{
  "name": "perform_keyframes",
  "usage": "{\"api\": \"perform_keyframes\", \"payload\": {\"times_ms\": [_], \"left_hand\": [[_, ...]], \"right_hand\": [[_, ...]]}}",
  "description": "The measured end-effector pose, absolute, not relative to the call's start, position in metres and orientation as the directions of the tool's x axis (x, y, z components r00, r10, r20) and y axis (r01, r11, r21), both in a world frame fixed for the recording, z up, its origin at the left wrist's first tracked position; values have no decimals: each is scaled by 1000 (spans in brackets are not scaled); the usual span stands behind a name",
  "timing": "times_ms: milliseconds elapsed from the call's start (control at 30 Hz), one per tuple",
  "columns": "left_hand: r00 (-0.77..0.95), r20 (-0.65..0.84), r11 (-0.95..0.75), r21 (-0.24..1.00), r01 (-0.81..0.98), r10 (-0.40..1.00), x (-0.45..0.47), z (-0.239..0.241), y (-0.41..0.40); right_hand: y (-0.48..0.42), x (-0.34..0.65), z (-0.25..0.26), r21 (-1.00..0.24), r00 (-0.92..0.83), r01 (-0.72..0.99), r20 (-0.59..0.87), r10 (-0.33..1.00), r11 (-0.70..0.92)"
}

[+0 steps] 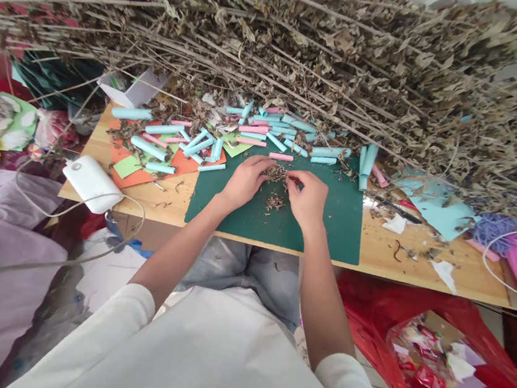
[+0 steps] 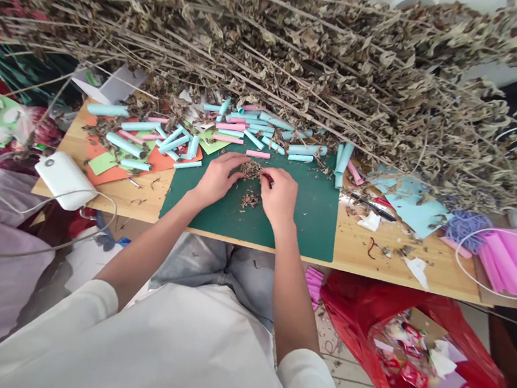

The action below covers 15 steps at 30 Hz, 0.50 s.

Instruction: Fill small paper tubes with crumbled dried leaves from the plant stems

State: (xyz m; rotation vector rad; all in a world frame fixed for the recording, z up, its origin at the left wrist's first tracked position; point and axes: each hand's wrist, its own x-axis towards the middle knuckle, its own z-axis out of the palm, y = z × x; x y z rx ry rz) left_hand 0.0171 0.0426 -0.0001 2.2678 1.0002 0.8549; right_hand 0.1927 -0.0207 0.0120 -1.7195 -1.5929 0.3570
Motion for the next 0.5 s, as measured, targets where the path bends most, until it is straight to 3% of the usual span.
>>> {"api": "perform_keyframes", "payload": {"times_ms": [267,500], "left_hand": [[323,383,-494,760,423,865,6,10,22],[405,394,-556,697,453,825,12,6,23]], "right_hand": [[-22,197,14,-926,412,375,132,901,-36],[-22,194,20,-864,387,499,149,910,-70]]}}
